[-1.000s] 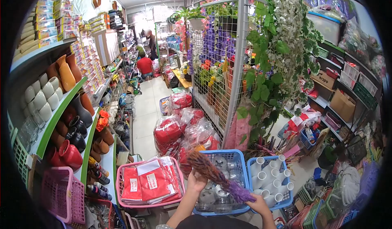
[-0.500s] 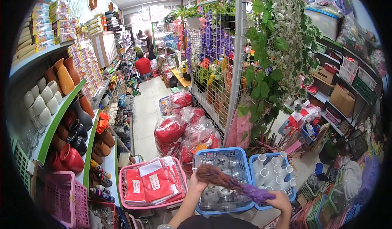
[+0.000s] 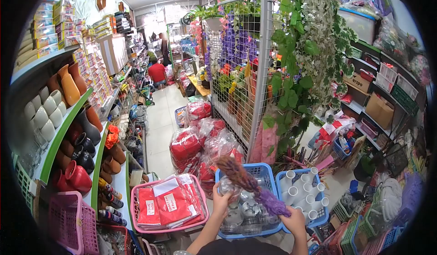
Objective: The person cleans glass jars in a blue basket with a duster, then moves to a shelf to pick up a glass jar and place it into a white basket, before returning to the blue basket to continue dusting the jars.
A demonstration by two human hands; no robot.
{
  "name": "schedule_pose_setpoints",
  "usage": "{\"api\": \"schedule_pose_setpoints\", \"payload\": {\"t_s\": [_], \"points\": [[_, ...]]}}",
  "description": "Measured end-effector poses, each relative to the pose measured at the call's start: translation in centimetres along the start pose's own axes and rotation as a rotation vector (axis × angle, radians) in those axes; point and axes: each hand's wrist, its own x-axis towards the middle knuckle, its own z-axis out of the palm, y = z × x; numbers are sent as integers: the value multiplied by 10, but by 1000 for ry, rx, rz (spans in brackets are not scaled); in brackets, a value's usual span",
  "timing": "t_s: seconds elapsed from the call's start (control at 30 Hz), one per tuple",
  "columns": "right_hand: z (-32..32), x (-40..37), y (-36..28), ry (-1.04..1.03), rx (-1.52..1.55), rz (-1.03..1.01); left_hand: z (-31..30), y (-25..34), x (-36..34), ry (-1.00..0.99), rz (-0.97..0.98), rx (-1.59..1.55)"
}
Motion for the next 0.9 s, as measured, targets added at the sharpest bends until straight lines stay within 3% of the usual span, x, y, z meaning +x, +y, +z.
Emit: {"api": "schedule_pose_setpoints", "payload": {"t_s": [0.07,0.17,0.3,0.37,0.43,0.47,0.5,0.57,0.6,0.63,0.7,0.73,0.9], "points": [[-5,-3,-5,44,-121,26,-1,-3,-1,-3,80,51],[-4,-3,0,-121,-110,-101,-32,-41,26,-21,229,239],[8,5,-1,62,-85,-56,3,3,-9,-96,70,109],[22,16,4,165,-59,-38,-4,-13,-2,-107,141,172],[42,29,9,224,515,25,-5,-20,2,-156,389,382],[56,36,15,214,775,24,-1,-19,-4,-135,417,422],[55,36,6,215,777,23,2,-12,-9,-136,419,422],[40,35,-27,-202,1202,281,8,0,-19,-147,409,811],[33,35,-48,-245,1305,338,16,11,-29,-184,400,831],[34,38,-52,-241,1308,338,18,13,-30,-188,400,832],[39,47,-55,-214,1326,405,19,17,-31,-507,771,952],[42,50,-54,-216,1327,402,24,21,-35,-546,851,991],[62,60,-40,-240,1306,429,14,6,-25,-636,1018,1078]]}}
